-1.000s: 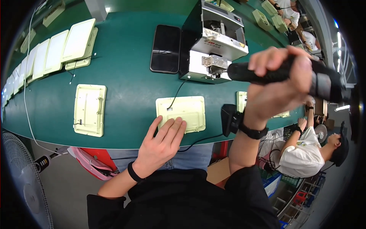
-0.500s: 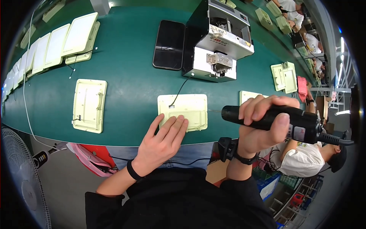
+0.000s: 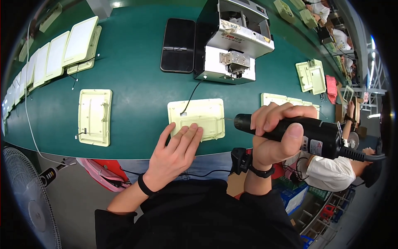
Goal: Using a handheld tool to assemble components on an electronics production line.
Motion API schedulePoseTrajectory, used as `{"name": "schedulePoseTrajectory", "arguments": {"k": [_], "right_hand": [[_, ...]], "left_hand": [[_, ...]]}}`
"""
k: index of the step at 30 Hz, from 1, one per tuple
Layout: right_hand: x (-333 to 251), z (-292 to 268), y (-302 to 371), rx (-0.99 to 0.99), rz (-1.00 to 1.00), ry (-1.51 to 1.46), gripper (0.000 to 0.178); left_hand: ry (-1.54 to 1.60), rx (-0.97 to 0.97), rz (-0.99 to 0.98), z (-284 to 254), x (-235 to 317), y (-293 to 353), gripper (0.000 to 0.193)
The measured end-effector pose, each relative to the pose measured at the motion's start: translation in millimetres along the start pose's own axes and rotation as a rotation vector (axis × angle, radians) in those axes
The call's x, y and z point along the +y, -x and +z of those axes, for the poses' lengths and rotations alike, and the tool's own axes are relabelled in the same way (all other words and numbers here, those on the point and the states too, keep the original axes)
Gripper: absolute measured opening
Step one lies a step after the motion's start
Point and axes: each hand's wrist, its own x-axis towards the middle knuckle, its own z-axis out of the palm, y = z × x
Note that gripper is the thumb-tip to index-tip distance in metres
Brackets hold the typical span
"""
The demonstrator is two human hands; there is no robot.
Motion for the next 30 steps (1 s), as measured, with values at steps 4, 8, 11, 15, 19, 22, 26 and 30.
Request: {"name": "schedulePoseTrajectory", "arguments": {"k": [4, 8, 11, 15, 19, 22, 26, 30], "right_hand": [[0.5, 2.6, -1.2, -0.021, -0.03, 0.001, 0.031], [-9.0, 7.5, -0.8, 0.009, -0.043, -0.011, 0.03], [-20.3, 15.8, -5.6, -0.066, 0.009, -0.002, 0.03], [-50.6, 38.7, -43.0, 0.005, -0.17, -0.125, 0.031], [-46.7, 59.9, -77.0, 0.144, -0.228, -0.026, 0.032], [-38.2, 78.7, -79.9, 0.186, -0.141, 0.178, 0.033], [-41.0, 85.7, -49.5, 0.149, -0.1, 0.063, 0.033], [-56.2, 99.4, -2.0, -0.008, -0.107, -0.183, 0.034]], "left_hand": [[0.055, 0.042, -0.018, 0.5, -1.8, -0.9, 0.043], [0.031, 0.104, 0.087, -15.4, -5.0, 1.0, 0.042], [0.062, 0.071, 0.047, -22.1, -1.0, 8.9, 0.042], [0.051, 0.065, 0.05, -35.8, 1.5, 14.7, 0.05], [0.079, 0.083, 0.071, -40.9, 0.3, 18.6, 0.047], [0.093, 0.096, 0.086, -41.9, -8.8, 26.0, 0.046], [0.078, 0.107, 0.088, -37.1, -23.7, 44.0, 0.045], [0.068, 0.15, 0.098, -28.5, -34.4, 50.7, 0.042]]}}
